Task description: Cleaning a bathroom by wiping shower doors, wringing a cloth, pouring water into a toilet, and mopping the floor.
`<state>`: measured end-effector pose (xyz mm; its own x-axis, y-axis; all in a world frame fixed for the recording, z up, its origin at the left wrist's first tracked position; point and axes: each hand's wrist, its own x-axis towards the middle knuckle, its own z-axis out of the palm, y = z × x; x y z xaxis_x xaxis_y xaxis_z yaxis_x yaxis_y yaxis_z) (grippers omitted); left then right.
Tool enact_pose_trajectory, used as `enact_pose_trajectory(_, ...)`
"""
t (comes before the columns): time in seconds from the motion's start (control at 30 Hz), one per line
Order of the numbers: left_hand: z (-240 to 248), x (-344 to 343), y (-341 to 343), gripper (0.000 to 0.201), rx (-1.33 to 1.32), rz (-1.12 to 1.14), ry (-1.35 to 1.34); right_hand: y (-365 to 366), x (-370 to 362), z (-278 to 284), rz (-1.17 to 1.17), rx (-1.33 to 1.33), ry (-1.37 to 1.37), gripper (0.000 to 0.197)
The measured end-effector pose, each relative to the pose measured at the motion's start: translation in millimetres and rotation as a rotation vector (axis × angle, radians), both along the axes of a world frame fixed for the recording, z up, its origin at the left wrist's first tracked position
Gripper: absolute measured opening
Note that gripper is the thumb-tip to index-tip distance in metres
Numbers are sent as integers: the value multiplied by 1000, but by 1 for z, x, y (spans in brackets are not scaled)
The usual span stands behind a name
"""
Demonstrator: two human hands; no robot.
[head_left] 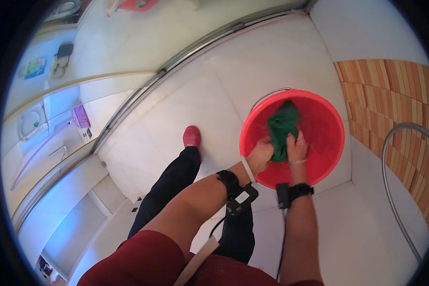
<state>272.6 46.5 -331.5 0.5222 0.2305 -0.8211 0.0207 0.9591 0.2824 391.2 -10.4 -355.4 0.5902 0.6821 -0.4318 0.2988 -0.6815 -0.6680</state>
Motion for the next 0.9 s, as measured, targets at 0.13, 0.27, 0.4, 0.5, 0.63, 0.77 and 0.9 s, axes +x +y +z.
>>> enact_pose_trajectory(0.13,22,-16,24,36,37,-52,124,-14,24,0,-313,-5,508,34)
enact_pose_trajectory(0.27,8,-19,21,46,-130,-17,315,-15,-18,91,-846,474,1190,41)
enact_pose_trajectory(0.4,-37,-29,6,46,-397,156,-112,-19,-42,148,-921,577,1421,42)
enact_pose_trajectory(0.5,-22,-19,8,45,-216,174,-32,-52,-9,135,-1082,551,1239,45)
enact_pose_trajectory(0.63,44,-17,25,46,-56,255,60,-44,-1,92,-228,-111,212,47)
enact_pose_trajectory(0.77,58,-13,27,44,-45,343,130,-11,-44,45,264,110,-173,55)
enact_pose_trajectory(0.9,38,-14,19,40,-239,532,-166,-27,-39,-17,-208,327,494,55)
